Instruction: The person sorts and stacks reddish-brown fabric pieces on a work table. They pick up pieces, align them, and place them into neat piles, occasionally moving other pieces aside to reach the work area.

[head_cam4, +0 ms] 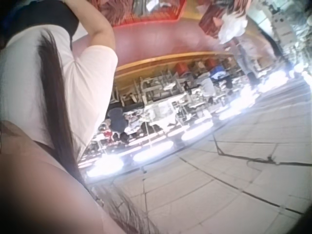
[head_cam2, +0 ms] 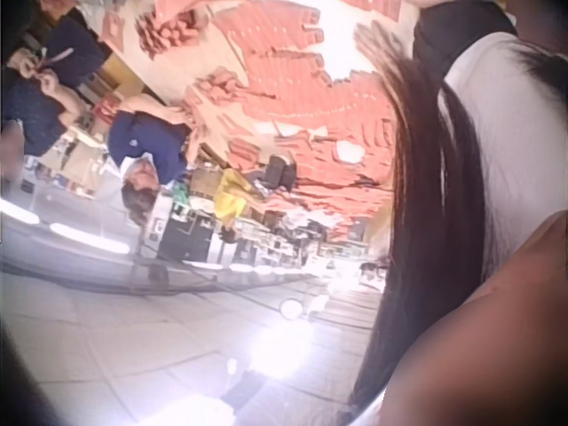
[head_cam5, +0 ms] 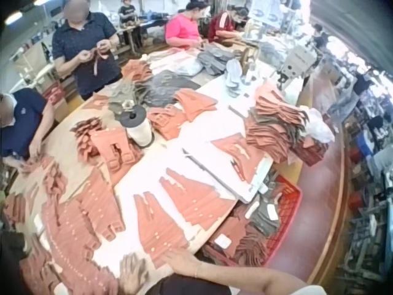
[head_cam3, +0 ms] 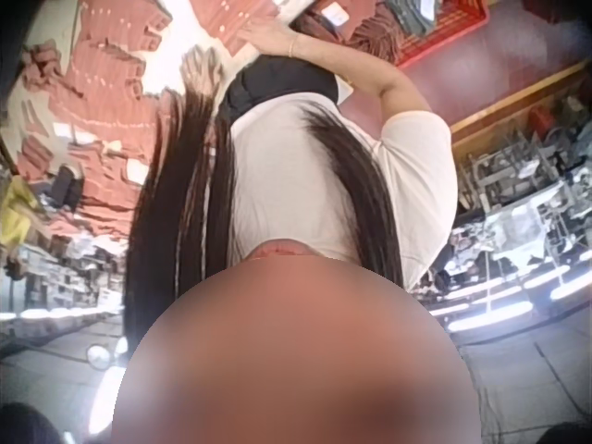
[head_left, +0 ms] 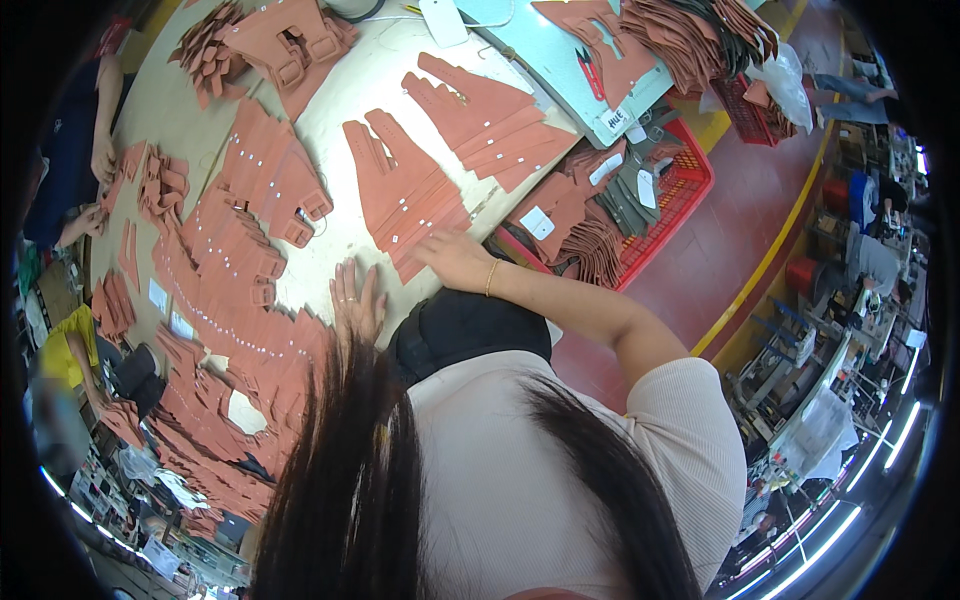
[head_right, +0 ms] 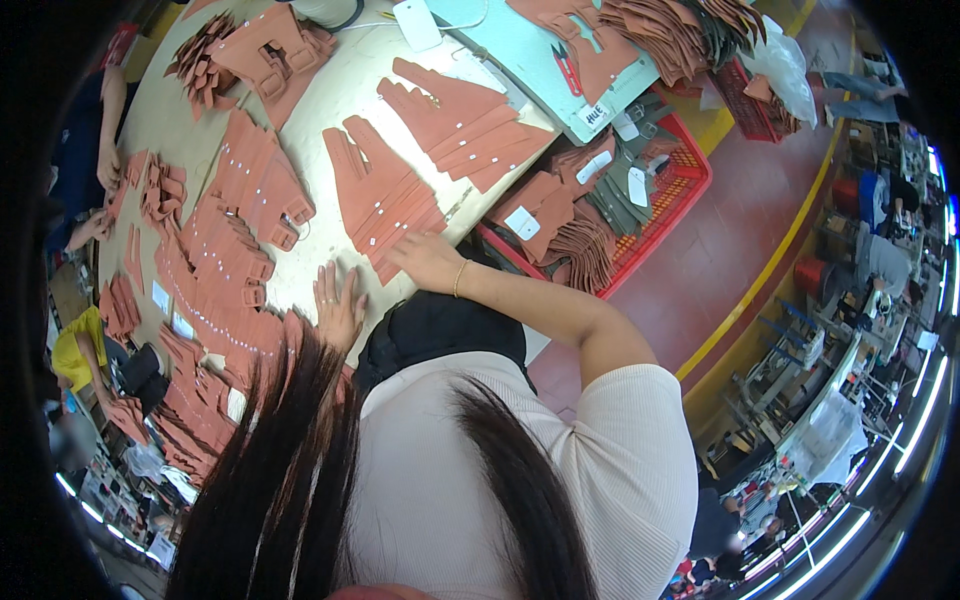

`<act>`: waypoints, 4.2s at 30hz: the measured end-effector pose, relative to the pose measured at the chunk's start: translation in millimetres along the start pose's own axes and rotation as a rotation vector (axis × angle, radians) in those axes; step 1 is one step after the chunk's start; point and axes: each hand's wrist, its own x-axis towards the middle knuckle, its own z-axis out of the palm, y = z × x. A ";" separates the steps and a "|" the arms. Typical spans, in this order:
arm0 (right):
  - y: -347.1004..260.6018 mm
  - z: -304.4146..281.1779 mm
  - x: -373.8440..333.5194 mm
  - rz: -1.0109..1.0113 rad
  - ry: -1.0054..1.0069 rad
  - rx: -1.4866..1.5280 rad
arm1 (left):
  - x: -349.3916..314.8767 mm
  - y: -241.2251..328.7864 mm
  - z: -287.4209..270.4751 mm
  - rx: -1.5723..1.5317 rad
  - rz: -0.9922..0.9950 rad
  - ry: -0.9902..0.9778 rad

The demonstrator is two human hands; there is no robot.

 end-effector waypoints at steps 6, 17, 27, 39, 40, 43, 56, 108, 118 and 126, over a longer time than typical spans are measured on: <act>14.8 -8.5 -5.0 0.190 -0.206 -0.048 | -2.7 -0.5 0.1 -0.018 -0.008 0.014; 25.6 -20.0 -25.9 0.085 -0.254 -0.018 | 3.5 12.2 -5.1 -0.130 -0.055 0.034; 26.2 -20.7 -25.0 0.045 -0.087 0.056 | 56.2 40.8 -10.8 -0.475 -0.248 0.166; 19.9 -6.7 19.3 -0.011 0.191 -0.098 | 81.9 34.9 1.7 -0.269 -0.060 0.155; 21.6 -5.1 21.6 -0.007 0.172 -0.118 | 83.2 32.8 2.4 -0.247 -0.048 0.155; 25.6 -2.1 22.4 -0.013 0.158 -0.125 | 83.5 25.3 2.0 -0.170 0.042 0.132; 27.2 -0.2 20.2 0.001 0.145 -0.135 | 103.0 9.7 -6.1 -0.237 0.155 -0.030; 35.0 -6.7 25.3 -0.058 0.119 -0.075 | 96.9 15.4 9.1 -0.170 0.058 0.037; 35.8 -8.5 24.6 -0.080 0.124 -0.065 | 78.2 2.7 -0.8 -0.145 0.208 0.025; 22.1 -21.6 24.7 -0.012 0.121 -0.012 | 37.9 -0.4 -12.2 -0.629 -0.187 -0.056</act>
